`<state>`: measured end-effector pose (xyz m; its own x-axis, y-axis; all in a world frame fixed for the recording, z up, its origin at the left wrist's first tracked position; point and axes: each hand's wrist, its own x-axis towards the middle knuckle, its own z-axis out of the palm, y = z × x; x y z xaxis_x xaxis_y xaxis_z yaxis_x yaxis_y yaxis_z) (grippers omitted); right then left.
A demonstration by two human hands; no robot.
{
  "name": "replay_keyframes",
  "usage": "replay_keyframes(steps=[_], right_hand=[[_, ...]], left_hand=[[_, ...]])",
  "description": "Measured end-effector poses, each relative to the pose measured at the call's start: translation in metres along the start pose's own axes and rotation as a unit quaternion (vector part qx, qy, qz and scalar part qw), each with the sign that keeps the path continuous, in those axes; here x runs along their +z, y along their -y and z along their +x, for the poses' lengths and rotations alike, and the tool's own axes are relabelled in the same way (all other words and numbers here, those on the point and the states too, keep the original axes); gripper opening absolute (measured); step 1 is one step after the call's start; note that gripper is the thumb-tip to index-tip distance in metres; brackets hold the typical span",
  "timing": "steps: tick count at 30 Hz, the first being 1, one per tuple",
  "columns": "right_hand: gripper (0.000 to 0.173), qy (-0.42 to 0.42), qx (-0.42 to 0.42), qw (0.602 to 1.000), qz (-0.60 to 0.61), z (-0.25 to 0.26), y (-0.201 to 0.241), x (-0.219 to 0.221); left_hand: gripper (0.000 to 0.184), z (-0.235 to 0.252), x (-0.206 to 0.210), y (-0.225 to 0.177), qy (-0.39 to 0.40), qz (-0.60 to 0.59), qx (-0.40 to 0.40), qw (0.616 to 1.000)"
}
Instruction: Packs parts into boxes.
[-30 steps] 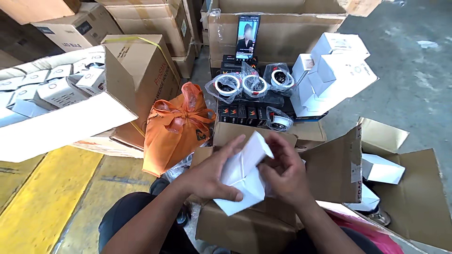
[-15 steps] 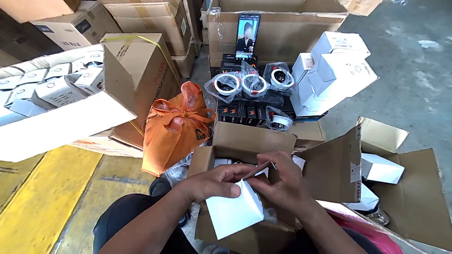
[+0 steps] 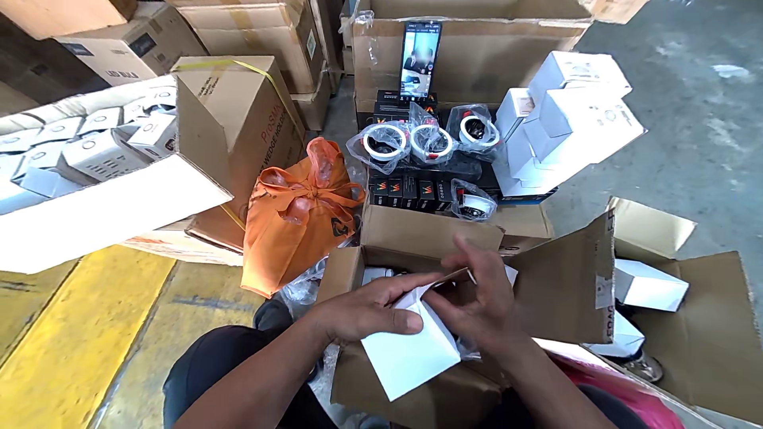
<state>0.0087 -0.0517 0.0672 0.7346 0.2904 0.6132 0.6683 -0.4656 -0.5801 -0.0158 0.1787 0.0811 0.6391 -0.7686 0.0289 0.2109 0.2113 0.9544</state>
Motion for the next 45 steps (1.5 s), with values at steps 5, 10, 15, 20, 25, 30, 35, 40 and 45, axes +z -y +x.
replay_keyframes(steps=[5, 10, 15, 20, 25, 30, 35, 40, 45], right_hand=[[0.101, -0.036, 0.174, 0.945, 0.274, 0.017, -0.005, -0.009], [0.110, 0.111, 0.252, 0.839, 0.469, 0.003, 0.010, 0.001], [0.106, 0.073, 0.249, 0.891, 0.373, -0.002, 0.030, 0.007], [0.103, 0.084, 0.124, 0.965, 0.216, -0.010, 0.023, 0.018], [0.071, 0.100, 0.153, 0.955, 0.236, -0.010, 0.020, 0.021], [0.080, 0.077, 0.204, 0.922, 0.321, 0.001, 0.020, 0.014], [0.090, 0.066, 0.225, 0.922, 0.307, 0.000, 0.020, 0.013], [0.105, 0.074, 0.208, 0.946, 0.238, -0.004, 0.013, 0.016], [0.118, 0.111, 0.170, 0.964, 0.169, -0.005, 0.009, 0.016]], left_hand=[[0.091, 0.001, -0.002, -0.012, -0.106, 0.003, 0.082, 0.991], [0.069, 0.001, -0.002, -0.004, -0.228, -0.063, 0.181, 0.955], [0.059, 0.005, -0.010, -0.001, -0.296, 0.031, 0.143, 0.944], [0.038, 0.007, -0.007, -0.003, -0.374, -0.051, 0.031, 0.925], [0.025, 0.008, -0.011, 0.001, -0.376, 0.014, 0.120, 0.919], [0.068, -0.001, -0.023, -0.003, -0.214, 0.139, 0.205, 0.945], [0.046, 0.000, -0.015, -0.005, -0.283, 0.158, 0.162, 0.932], [0.029, 0.001, -0.013, -0.009, -0.322, 0.103, 0.116, 0.934], [0.025, -0.003, -0.019, -0.013, -0.289, 0.015, 0.080, 0.954]])
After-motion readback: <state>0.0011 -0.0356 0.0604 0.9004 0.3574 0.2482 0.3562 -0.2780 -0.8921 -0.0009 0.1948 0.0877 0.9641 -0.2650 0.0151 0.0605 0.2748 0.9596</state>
